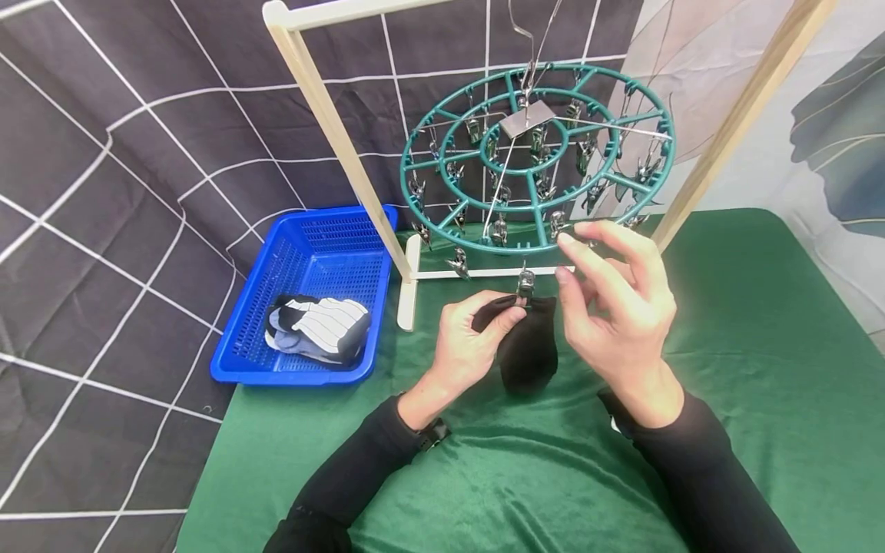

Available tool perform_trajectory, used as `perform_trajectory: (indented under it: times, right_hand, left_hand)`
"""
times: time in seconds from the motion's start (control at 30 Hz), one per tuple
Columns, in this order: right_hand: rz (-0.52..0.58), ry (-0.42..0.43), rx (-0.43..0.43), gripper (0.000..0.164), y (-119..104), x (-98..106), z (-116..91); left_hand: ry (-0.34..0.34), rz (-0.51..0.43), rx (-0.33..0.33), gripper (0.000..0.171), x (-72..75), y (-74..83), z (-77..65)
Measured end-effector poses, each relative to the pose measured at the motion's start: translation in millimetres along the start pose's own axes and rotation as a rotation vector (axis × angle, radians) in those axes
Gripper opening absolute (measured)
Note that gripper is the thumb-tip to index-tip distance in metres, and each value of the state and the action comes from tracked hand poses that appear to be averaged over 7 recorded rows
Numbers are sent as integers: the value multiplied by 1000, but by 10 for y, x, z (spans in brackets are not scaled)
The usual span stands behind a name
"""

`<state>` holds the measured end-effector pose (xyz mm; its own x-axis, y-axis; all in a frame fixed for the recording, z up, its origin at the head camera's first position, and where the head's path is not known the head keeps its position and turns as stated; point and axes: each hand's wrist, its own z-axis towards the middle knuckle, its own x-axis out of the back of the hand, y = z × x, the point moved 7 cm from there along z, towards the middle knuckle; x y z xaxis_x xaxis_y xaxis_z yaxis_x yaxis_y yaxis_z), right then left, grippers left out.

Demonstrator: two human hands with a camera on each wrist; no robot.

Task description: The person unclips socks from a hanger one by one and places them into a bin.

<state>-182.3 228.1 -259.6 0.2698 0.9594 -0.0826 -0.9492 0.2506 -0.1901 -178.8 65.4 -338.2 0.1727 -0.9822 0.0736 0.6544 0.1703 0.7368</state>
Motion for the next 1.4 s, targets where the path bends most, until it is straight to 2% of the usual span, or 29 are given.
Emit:
perform_trajectory:
  times: [0.1,0.17,0.37,0.43,0.5,0.8,0.93,1.13,1.2,1.27,1.33,1.4]
  right_hand:
    - [25,7,25,18,-52,8,-6]
    - [23,-42,25,23,-61,-19,-14]
    - [-75,-376,-93,26,103,-212,-162]
    - [-87,-452,-134,30,167,-260,-228]
    - [-73,-491,-164,29,209,-293,-272]
    - [53,-457,-292,19,137,-284,-209]
    - [72,-429,-313,16,124,-268,-184]
    - [103,-388,-324,13,224,-228,-223]
    - [105,-378,-318,13,237,-215,-222]
    - [102,-372,-309,14,225,-207,-208]
    - [96,-371,-299,14,206,-205,-191]
    - [98,-370,-293,15,191,-208,-181]
  left_hand:
    - [7,-1,5,16,6,-10,-1]
    - [9,0,4,16,6,-13,1]
    - [4,30,-4,16,4,-2,8]
    - [3,39,-1,16,8,-3,7]
    - [4,37,3,16,10,-11,6]
    - [-22,7,25,22,-11,-22,7]
    - [-41,8,24,24,-31,-16,-1]
    - [-92,52,19,27,-31,-44,-23]
    - [-87,97,54,24,33,-79,-50]
    - [-53,148,112,20,159,-122,-76]
    - [15,241,161,19,371,-181,-99]
    - [113,278,232,23,651,-260,-124]
